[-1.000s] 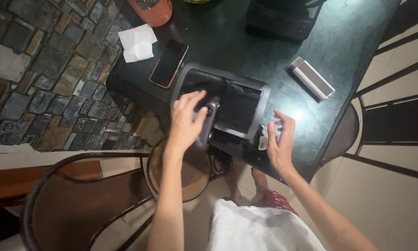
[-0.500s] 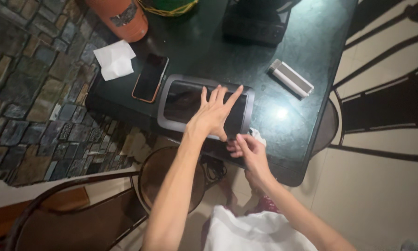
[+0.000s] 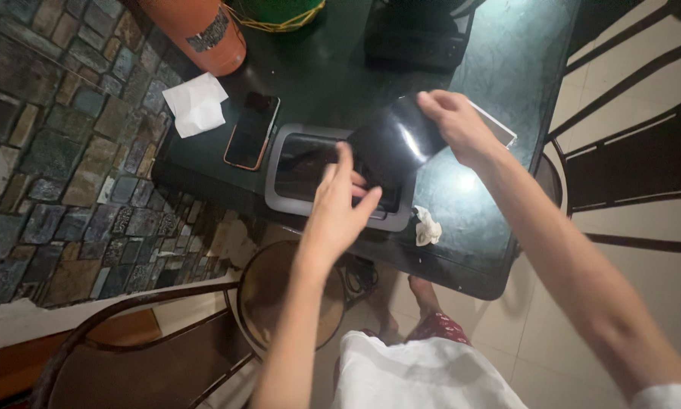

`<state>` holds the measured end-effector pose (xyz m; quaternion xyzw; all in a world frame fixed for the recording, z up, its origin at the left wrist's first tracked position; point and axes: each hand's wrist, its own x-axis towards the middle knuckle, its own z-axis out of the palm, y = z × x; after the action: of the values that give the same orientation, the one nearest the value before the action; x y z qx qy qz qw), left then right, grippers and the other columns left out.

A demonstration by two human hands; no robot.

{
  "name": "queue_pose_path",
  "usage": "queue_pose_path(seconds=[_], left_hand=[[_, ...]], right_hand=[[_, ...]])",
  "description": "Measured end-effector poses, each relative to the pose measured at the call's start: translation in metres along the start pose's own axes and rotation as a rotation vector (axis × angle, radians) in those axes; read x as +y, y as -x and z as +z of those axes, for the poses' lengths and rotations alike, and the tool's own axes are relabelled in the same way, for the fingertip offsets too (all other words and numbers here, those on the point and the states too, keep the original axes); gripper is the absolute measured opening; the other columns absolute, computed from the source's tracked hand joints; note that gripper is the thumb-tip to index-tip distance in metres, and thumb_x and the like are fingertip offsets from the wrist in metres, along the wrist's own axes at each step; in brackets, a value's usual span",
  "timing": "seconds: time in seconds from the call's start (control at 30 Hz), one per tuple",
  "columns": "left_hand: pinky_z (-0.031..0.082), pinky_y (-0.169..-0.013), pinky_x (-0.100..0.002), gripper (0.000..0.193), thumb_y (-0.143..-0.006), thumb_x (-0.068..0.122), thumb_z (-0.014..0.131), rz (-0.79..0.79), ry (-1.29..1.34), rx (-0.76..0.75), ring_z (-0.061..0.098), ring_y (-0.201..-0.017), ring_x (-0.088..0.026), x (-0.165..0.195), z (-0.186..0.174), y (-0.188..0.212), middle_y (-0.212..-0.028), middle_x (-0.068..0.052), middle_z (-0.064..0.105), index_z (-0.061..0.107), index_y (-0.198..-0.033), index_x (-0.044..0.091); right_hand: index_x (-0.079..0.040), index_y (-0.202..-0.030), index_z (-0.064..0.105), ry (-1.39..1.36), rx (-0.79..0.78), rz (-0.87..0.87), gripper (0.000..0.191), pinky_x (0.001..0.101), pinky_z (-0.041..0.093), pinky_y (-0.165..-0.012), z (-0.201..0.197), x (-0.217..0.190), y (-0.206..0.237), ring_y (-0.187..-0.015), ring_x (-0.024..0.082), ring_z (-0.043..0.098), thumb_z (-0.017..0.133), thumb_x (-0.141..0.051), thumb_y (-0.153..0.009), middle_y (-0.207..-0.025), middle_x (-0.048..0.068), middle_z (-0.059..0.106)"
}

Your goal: The person works at a glass table on a small black electric appliance. They brush debris from a white handheld component, set parts aside, lift the appliance, wipe its housing and edges with tissue, brush its openings, and reassemble the parts back together on the table.

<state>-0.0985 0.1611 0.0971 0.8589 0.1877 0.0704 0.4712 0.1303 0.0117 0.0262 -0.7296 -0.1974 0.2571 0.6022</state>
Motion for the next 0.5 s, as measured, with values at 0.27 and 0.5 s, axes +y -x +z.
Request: queue_pose_path(seconds=[0.27, 0.5], left_hand=[[0.027, -0.108, -0.061, 0.112, -0.068, 0.037, 0.089, 0.115, -0.541, 0.319, 0.04, -0.137, -0.034, -0.02, 0.042, 0.04, -0.15, -0.017, 0.042, 0.03, -0.156, 0.0], [0.022, -0.114, -0.064, 0.089, -0.076, 0.034, 0.085, 0.125, -0.65, 0.371, 0.034, -0.145, -0.037, -0.041, 0.064, 0.048, -0.158, -0.02, 0.034, 0.044, -0.151, 0.006]], right_hand=[[0.0, -0.12, 0.066, 0.338, -0.512, -0.018, 0.046, 0.0343, 0.046, -0.097, 0.028, -0.015, -0.039, -0.107, 0.017, 0.058, 0.055, -0.042, -0.103, -0.112, 0.009, 0.07], [-0.004, -0.113, 0.066, 0.576, -0.605, -0.068, 0.041, 0.0371, 0.05, -0.087, 0.049, 0.009, -0.043, -0.095, 0.021, 0.063, 0.052, -0.041, -0.103, -0.101, 0.012, 0.071]])
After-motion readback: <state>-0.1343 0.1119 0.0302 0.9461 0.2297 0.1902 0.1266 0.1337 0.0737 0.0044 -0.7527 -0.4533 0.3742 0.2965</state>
